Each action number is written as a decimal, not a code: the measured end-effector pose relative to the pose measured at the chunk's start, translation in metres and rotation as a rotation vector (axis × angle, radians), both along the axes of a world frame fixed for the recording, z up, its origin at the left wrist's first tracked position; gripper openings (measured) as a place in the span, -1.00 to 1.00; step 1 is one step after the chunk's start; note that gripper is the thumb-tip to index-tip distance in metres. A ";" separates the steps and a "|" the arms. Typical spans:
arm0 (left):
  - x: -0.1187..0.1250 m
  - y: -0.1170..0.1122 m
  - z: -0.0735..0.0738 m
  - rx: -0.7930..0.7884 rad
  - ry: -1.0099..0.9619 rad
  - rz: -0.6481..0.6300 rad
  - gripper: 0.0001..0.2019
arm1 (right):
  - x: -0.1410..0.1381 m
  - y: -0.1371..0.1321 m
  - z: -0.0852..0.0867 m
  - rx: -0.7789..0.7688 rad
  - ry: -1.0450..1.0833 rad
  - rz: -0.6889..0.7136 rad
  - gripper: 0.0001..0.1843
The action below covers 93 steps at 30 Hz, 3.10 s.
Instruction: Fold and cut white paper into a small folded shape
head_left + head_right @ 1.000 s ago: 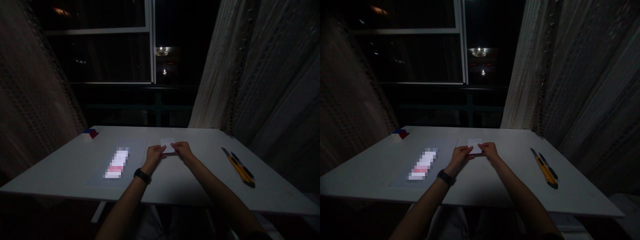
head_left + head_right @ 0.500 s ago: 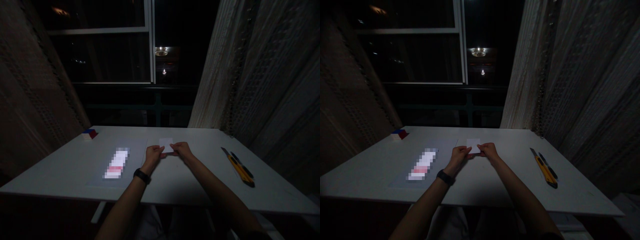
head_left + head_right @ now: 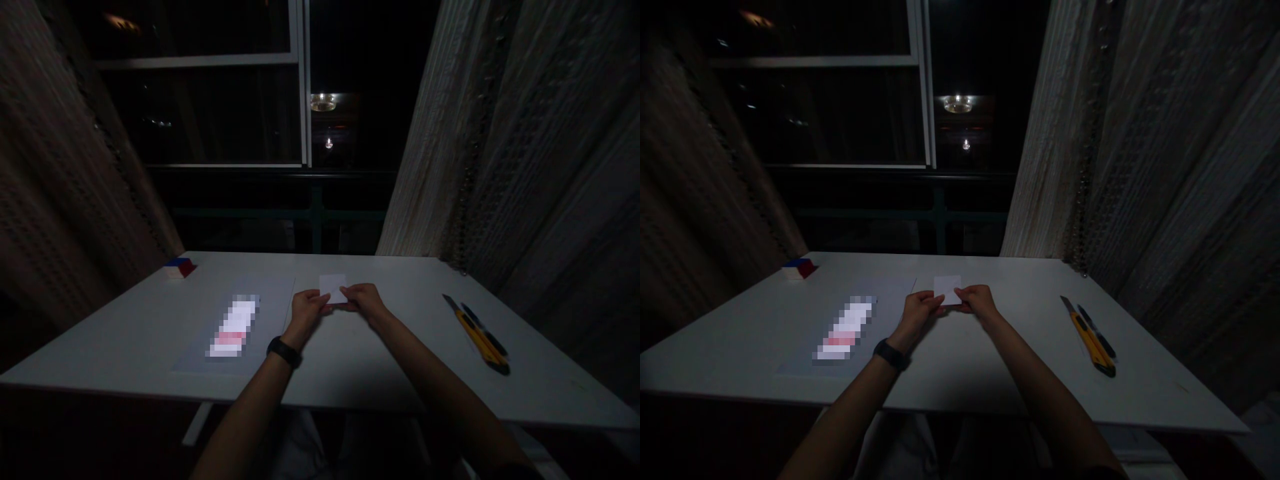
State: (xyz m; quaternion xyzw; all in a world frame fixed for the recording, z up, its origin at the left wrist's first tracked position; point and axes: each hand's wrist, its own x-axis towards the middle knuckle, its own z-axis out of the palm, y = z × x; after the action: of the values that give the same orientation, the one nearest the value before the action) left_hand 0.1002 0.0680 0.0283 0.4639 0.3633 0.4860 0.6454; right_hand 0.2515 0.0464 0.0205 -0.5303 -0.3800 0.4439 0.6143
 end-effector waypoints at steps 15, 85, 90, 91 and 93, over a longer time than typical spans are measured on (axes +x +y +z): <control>-0.003 0.006 -0.006 0.036 -0.003 -0.005 -0.63 | 0.002 -0.013 0.007 -0.077 -0.145 0.403 -0.64; -0.005 0.007 -0.006 0.043 0.077 0.134 -0.69 | 0.000 -0.010 0.002 -0.015 -0.096 0.436 -0.79; -0.007 0.007 -0.002 0.009 0.054 0.169 -0.68 | 0.010 -0.015 0.009 -0.056 -0.089 0.559 -0.74; -0.008 0.008 -0.002 0.005 0.043 0.177 -0.67 | 0.013 -0.016 0.011 -0.060 -0.093 0.582 -0.73; -0.010 0.009 -0.002 0.001 0.013 0.194 -0.67 | 0.020 -0.018 0.014 -0.076 -0.102 0.629 -0.72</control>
State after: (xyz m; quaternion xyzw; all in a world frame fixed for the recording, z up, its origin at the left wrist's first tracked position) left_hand 0.0906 0.0774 0.0259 0.4301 0.4106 0.5434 0.5926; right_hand 0.2716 0.0288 0.0349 -0.4311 -0.5385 0.5989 0.4068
